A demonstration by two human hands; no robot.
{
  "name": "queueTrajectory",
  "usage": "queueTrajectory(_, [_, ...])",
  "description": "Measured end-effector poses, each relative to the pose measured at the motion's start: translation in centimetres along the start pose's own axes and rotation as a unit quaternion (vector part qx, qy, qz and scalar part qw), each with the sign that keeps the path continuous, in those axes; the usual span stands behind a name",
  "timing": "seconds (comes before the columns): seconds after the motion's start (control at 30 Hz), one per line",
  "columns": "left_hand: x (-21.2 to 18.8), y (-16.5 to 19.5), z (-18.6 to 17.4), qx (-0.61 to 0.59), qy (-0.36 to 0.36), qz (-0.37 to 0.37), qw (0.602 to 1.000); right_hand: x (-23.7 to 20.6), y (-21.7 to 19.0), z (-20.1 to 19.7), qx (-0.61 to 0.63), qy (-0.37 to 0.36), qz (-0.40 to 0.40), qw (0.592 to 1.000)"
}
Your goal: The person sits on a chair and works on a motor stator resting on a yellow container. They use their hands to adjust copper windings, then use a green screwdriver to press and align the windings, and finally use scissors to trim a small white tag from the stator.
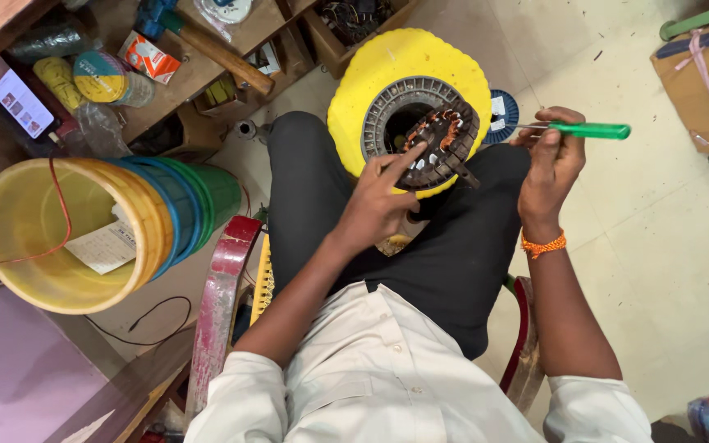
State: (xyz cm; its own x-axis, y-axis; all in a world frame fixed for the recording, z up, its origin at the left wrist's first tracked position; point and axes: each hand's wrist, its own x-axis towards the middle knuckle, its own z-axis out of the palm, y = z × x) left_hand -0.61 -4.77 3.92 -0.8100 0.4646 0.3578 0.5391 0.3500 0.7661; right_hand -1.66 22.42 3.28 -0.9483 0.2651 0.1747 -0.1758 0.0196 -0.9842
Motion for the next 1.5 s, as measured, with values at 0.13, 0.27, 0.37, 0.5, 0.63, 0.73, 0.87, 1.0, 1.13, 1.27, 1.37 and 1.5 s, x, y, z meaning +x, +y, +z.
queueTrajectory(0.13, [1.8,-2.3,-2.7,-0.035,0.078,-0.011,0.996,0.0,0.3,0.1,-0.074,-0.013,-0.003,0.997])
queueTrajectory(0.27, [7.0,-6.9,-3.8,-0.051,0.078,0.054,0.994,-0.1,0.6,0.0,-0.044,-0.037,0.053,0.997])
queueTrajectory(0.37, [11.3,-9.8,-3.3,-0.023,0.005,0.000,1.000,-0.4,0.3,-0.3,-0.026,-0.050,0.054,0.997])
queueTrajectory(0.5, [14.8,-12.2,-1.6,-0.084,-0.299,-0.152,0.938,-0.2,-0.3,-1.2,-0.025,-0.045,0.024,0.998])
queueTrajectory(0.63, [13.0,-13.2,-0.1,-0.326,-0.157,-0.097,0.927,0.4,-0.5,-2.3,-0.039,-0.029,0.034,0.998])
queueTrajectory(0.73, [11.0,-12.6,1.0,-0.354,-0.070,-0.166,0.918,0.8,-0.6,-2.6,-0.052,-0.016,0.056,0.997])
queueTrajectory(0.87, [6.7,-10.1,2.7,-0.363,0.113,-0.266,0.886,1.3,-1.5,-2.7,-0.111,-0.046,0.043,0.992])
queueTrajectory(1.0, [2.6,-6.5,6.0,-0.435,0.333,-0.239,0.802,1.1,-2.4,-2.2,-0.105,-0.045,0.056,0.992])
queueTrajectory(1.13, [0.1,-4.6,8.0,-0.510,0.439,-0.255,0.694,0.7,-3.0,-1.9,-0.098,-0.055,0.037,0.993])
queueTrajectory(1.27, [-1.7,-3.3,7.4,-0.585,0.413,-0.297,0.632,0.7,-3.0,-2.2,-0.024,-0.040,0.067,0.997])
queueTrajectory(1.37, [-2.6,-2.9,6.9,-0.598,0.393,-0.304,0.628,0.9,-2.1,-2.4,-0.006,-0.049,0.078,0.996])
queueTrajectory(1.5, [-3.1,-4.4,6.1,-0.370,0.321,-0.296,0.820,0.8,-0.9,-3.1,0.037,-0.036,0.093,0.994])
